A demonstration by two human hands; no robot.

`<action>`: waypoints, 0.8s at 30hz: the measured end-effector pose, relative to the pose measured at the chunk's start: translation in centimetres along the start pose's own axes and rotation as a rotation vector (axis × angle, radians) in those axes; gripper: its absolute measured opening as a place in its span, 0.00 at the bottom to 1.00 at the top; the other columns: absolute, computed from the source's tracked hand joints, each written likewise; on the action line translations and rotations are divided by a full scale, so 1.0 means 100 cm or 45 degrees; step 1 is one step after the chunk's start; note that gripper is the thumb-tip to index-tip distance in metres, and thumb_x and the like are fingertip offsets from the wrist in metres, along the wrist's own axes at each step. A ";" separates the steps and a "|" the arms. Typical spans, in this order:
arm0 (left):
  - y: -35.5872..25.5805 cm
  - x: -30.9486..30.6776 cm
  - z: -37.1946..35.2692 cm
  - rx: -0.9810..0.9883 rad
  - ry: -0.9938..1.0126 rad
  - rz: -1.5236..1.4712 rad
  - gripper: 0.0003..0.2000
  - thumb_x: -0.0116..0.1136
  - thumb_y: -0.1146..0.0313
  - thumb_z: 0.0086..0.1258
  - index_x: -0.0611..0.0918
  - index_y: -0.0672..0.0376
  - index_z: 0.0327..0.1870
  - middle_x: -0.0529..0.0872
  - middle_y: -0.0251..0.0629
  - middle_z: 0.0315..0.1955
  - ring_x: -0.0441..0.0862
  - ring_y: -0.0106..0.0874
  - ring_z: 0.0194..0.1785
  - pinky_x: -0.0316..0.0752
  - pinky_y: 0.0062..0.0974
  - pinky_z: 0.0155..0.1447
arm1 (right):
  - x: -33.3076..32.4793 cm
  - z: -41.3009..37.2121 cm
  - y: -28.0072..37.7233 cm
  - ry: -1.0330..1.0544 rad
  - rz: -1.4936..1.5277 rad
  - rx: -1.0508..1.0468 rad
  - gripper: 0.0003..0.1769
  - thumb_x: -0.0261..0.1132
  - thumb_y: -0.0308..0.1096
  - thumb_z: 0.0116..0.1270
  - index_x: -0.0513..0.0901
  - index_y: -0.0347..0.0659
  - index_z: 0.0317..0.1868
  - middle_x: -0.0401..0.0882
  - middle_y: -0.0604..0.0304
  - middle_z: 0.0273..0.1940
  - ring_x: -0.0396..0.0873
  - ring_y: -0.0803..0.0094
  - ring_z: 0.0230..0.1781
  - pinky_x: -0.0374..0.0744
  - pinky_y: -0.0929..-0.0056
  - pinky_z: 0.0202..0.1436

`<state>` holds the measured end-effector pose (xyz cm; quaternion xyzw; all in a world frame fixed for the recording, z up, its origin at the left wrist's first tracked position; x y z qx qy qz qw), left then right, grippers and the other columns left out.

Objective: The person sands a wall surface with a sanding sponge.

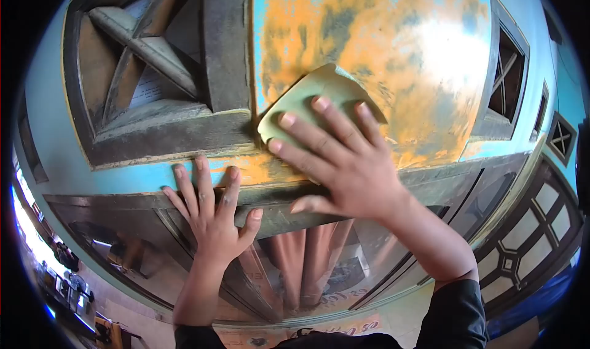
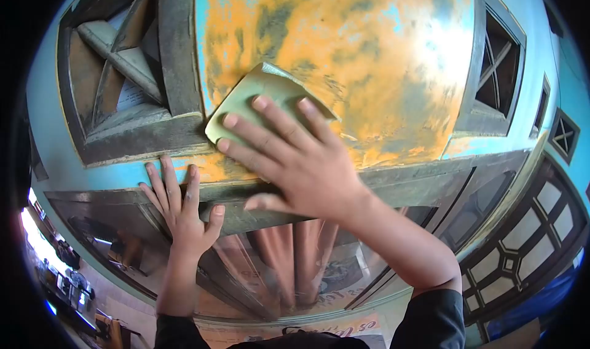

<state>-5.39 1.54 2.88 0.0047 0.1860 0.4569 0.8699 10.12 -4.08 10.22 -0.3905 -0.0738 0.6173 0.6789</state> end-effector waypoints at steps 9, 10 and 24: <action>-0.040 0.012 -0.003 0.074 0.140 -0.126 0.35 0.50 0.41 0.76 0.69 0.53 0.79 0.55 0.59 0.81 0.40 0.69 0.83 0.29 0.70 0.79 | -0.019 -0.049 -0.072 -0.167 -0.027 0.581 0.49 0.46 0.81 0.68 0.66 0.62 0.81 0.58 0.53 0.82 0.49 0.46 0.85 0.36 0.34 0.83; -0.049 0.011 0.000 0.104 0.162 -0.104 0.36 0.51 0.42 0.76 0.68 0.57 0.78 0.54 0.61 0.81 0.40 0.70 0.83 0.30 0.70 0.79 | -0.006 -0.050 -0.043 -0.082 0.029 0.476 0.49 0.44 0.82 0.67 0.66 0.66 0.80 0.58 0.56 0.82 0.48 0.49 0.85 0.35 0.34 0.83; -0.137 0.024 0.049 0.213 0.231 -0.048 0.42 0.49 0.40 0.76 0.59 0.61 0.82 0.49 0.60 0.82 0.38 0.66 0.84 0.30 0.69 0.80 | 0.011 -0.168 -0.108 -0.003 0.085 0.601 0.50 0.49 0.82 0.64 0.64 0.66 0.81 0.52 0.56 0.84 0.38 0.48 0.87 0.25 0.37 0.83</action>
Point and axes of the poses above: each hand's wrist, its own z-axis towards the middle knuckle, its own x-axis out of the palm, y = z × x, the point moved 10 cm from there along z, towards the middle knuckle
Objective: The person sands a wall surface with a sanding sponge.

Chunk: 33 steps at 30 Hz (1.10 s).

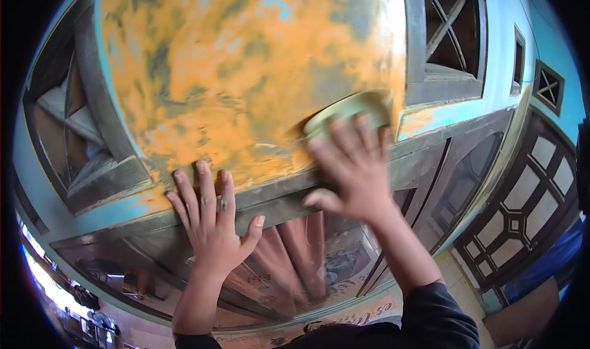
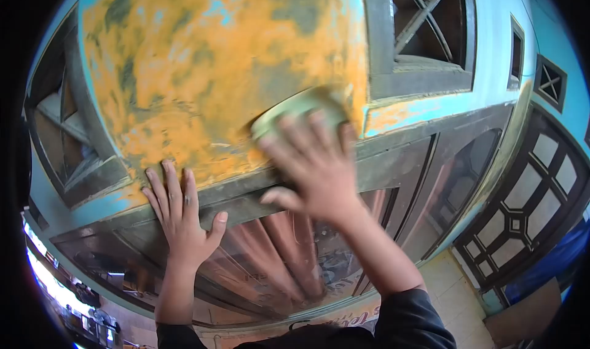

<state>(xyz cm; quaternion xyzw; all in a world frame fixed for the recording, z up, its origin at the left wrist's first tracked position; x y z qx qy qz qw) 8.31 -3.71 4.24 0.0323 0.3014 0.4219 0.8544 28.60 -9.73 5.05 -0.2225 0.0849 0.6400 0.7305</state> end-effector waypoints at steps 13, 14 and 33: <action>-0.047 -0.020 0.089 0.033 -0.147 0.173 0.36 0.47 0.39 0.77 0.67 0.51 0.80 0.53 0.53 0.83 0.42 0.58 0.85 0.30 0.65 0.81 | -0.042 -0.041 -0.101 -0.451 0.188 0.053 0.47 0.67 0.60 0.67 0.66 0.41 0.78 0.58 0.39 0.79 0.59 0.42 0.80 0.56 0.39 0.79; -0.049 -0.020 0.092 0.029 -0.169 0.179 0.35 0.46 0.39 0.77 0.68 0.50 0.80 0.54 0.51 0.83 0.43 0.57 0.85 0.31 0.65 0.81 | -0.041 -0.045 -0.108 -0.515 0.265 0.057 0.46 0.69 0.54 0.66 0.65 0.40 0.78 0.58 0.38 0.79 0.60 0.42 0.79 0.58 0.41 0.79; -0.050 -0.016 0.090 0.064 -0.261 0.260 0.35 0.45 0.40 0.78 0.69 0.51 0.79 0.55 0.50 0.83 0.46 0.57 0.85 0.34 0.66 0.81 | -0.052 -0.027 -0.166 -0.549 0.201 0.170 0.40 0.62 0.55 0.73 0.69 0.42 0.77 0.64 0.49 0.78 0.57 0.40 0.81 0.49 0.33 0.80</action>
Point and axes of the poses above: each hand's wrist, its own z-axis towards the middle knuckle, its own x-axis out of the palm, y = z × x, the point moved 10 cm from there along z, towards the middle knuckle
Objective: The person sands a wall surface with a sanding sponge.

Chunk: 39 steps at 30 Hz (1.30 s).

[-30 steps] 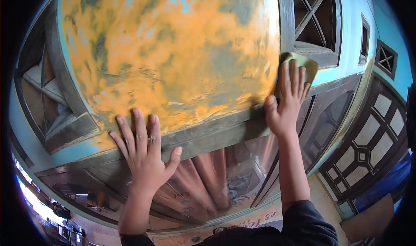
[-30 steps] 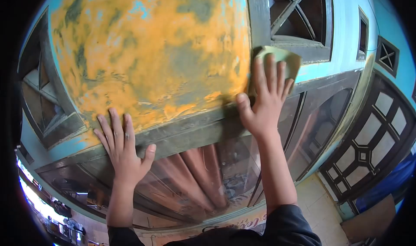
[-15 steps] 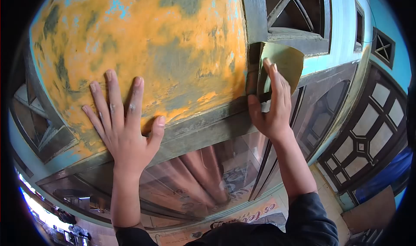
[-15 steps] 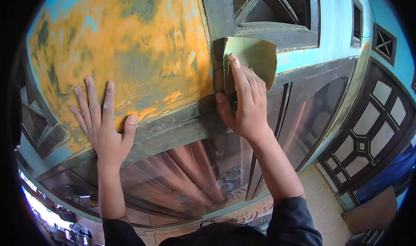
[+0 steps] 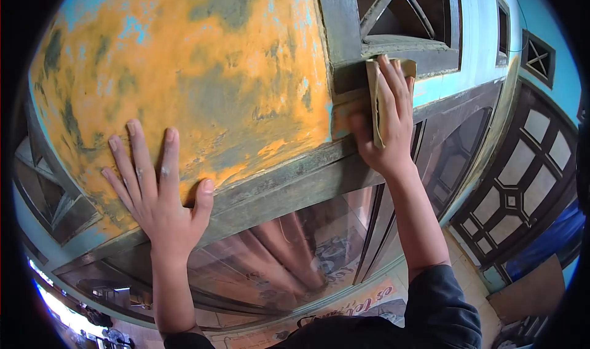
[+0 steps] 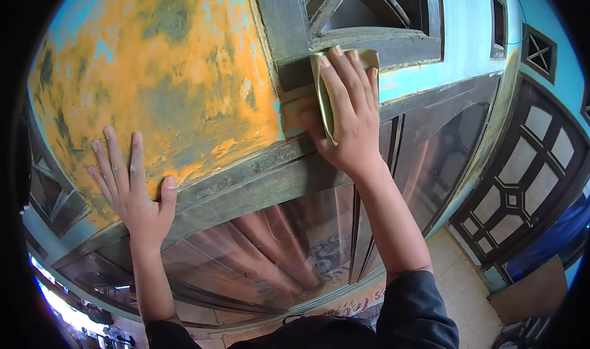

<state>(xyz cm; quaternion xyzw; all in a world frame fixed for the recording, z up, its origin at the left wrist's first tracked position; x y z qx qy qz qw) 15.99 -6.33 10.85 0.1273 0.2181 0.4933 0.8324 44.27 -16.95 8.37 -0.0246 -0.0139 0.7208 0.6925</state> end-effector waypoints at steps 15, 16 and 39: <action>-0.002 -0.001 0.001 -0.019 -0.036 0.029 0.34 0.43 0.40 0.78 0.68 0.50 0.80 0.56 0.50 0.82 0.48 0.57 0.85 0.36 0.65 0.81 | 0.025 -0.046 0.014 0.285 -0.133 0.076 0.40 0.63 0.50 0.69 0.67 0.47 0.80 0.58 0.51 0.82 0.47 0.43 0.85 0.37 0.35 0.83; -0.002 -0.001 0.001 -0.025 -0.047 0.021 0.34 0.43 0.40 0.78 0.70 0.49 0.79 0.58 0.51 0.82 0.49 0.58 0.84 0.36 0.65 0.81 | 0.034 -0.053 0.032 0.380 -0.099 0.034 0.37 0.55 0.57 0.76 0.68 0.52 0.80 0.58 0.52 0.82 0.45 0.43 0.85 0.33 0.36 0.83; -0.006 0.001 -0.001 0.027 -0.083 0.078 0.35 0.39 0.40 0.80 0.68 0.54 0.80 0.58 0.54 0.81 0.51 0.59 0.84 0.41 0.67 0.80 | 0.012 -0.045 -0.007 0.178 -0.035 0.235 0.36 0.31 0.62 0.81 0.75 0.63 0.75 0.57 0.53 0.83 0.41 0.40 0.85 0.30 0.39 0.84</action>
Point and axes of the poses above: each hand's wrist, its own z-axis towards the middle knuckle, its own x-axis out of the palm, y = z × x, the point moved 10 cm from there along z, towards the middle knuckle
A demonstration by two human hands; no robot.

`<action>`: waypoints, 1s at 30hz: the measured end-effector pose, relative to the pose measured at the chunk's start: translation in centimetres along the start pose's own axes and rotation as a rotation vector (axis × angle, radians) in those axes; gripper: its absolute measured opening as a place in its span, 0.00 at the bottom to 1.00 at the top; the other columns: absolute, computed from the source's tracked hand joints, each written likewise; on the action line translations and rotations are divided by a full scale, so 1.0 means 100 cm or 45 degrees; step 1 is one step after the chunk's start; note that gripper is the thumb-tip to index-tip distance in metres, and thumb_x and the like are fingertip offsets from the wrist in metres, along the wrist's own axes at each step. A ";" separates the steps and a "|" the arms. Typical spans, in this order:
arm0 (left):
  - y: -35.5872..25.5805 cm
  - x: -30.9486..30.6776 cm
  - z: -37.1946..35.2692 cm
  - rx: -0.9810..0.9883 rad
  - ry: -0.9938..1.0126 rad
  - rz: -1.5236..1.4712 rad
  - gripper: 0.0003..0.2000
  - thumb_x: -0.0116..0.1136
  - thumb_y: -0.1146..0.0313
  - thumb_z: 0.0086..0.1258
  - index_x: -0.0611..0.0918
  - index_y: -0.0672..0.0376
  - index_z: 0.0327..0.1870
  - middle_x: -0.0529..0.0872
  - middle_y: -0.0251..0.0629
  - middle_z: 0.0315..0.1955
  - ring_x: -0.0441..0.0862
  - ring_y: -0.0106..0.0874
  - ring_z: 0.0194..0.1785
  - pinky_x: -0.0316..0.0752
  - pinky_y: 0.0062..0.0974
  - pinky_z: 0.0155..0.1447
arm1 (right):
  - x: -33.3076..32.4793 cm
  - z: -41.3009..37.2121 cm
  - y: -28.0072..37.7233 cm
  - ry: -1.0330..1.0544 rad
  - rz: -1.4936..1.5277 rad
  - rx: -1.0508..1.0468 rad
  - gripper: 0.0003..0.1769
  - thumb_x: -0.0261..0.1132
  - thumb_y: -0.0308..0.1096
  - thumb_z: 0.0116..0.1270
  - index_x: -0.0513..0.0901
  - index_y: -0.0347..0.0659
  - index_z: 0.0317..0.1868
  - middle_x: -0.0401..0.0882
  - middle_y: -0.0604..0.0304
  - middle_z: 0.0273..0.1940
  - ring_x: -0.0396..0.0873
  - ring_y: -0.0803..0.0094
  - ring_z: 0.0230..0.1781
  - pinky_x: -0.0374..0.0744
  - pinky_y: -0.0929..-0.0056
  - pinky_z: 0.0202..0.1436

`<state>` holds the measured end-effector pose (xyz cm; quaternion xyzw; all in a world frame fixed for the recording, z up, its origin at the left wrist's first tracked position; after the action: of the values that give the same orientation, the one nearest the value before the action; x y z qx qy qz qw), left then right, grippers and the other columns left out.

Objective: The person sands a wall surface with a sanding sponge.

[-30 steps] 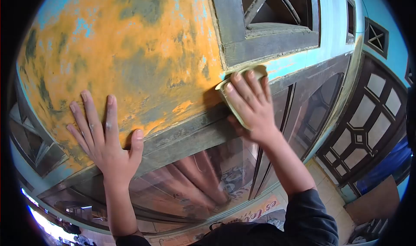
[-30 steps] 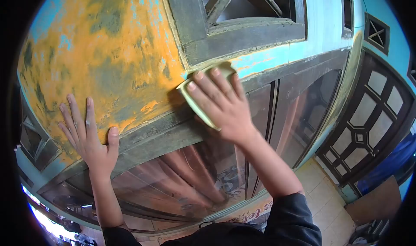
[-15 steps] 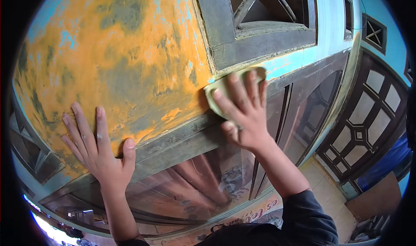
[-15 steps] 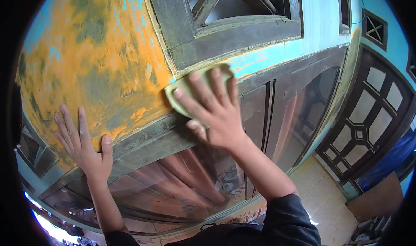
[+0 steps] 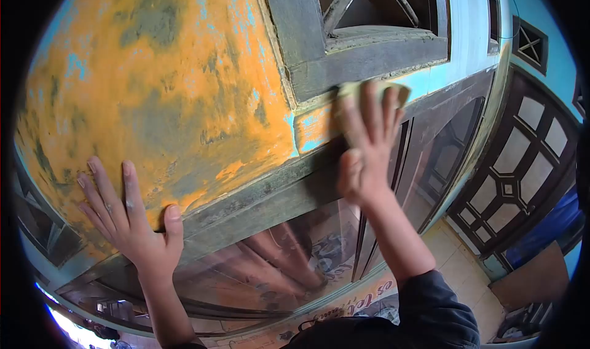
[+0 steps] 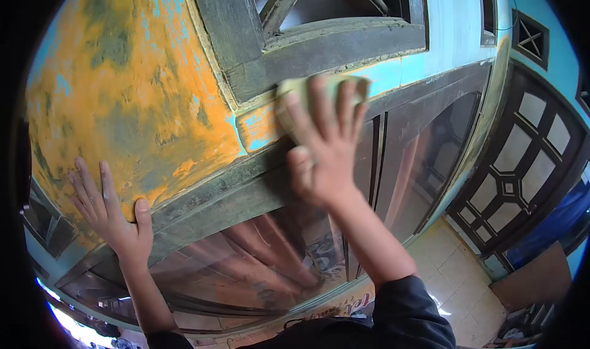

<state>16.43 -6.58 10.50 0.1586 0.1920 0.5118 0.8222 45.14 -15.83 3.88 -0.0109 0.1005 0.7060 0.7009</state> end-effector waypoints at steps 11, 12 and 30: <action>-0.004 0.001 -0.003 -0.017 -0.006 -0.022 0.35 0.40 0.40 0.80 0.67 0.53 0.80 0.56 0.53 0.82 0.50 0.59 0.84 0.41 0.68 0.79 | 0.001 -0.008 0.002 -0.025 -0.014 -0.073 0.34 0.35 0.60 0.82 0.77 0.59 0.74 0.57 0.52 0.82 0.45 0.39 0.85 0.35 0.38 0.83; -0.004 0.001 -0.004 -0.025 0.000 -0.022 0.35 0.40 0.40 0.80 0.67 0.53 0.80 0.57 0.53 0.82 0.49 0.59 0.84 0.41 0.68 0.79 | 0.008 -0.016 0.018 0.081 0.001 -0.182 0.32 0.37 0.59 0.82 0.77 0.61 0.74 0.58 0.53 0.82 0.46 0.40 0.85 0.34 0.38 0.84; 0.029 -0.001 -0.018 -0.029 0.104 -0.063 0.33 0.45 0.44 0.79 0.69 0.54 0.79 0.57 0.55 0.82 0.49 0.60 0.84 0.40 0.65 0.80 | 0.008 -0.017 0.009 0.038 0.000 -0.087 0.38 0.36 0.66 0.80 0.75 0.57 0.76 0.55 0.50 0.83 0.40 0.40 0.86 0.33 0.34 0.82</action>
<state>13.25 -5.34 10.22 0.1235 0.2236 0.4996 0.8277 44.00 -15.26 2.24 -0.0455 0.0869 0.7087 0.6987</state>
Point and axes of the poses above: each hand's wrist, its own z-axis towards the middle knuckle, its own x-axis out of the palm, y = z × x, the point moved 10 cm from there along z, towards the middle knuckle
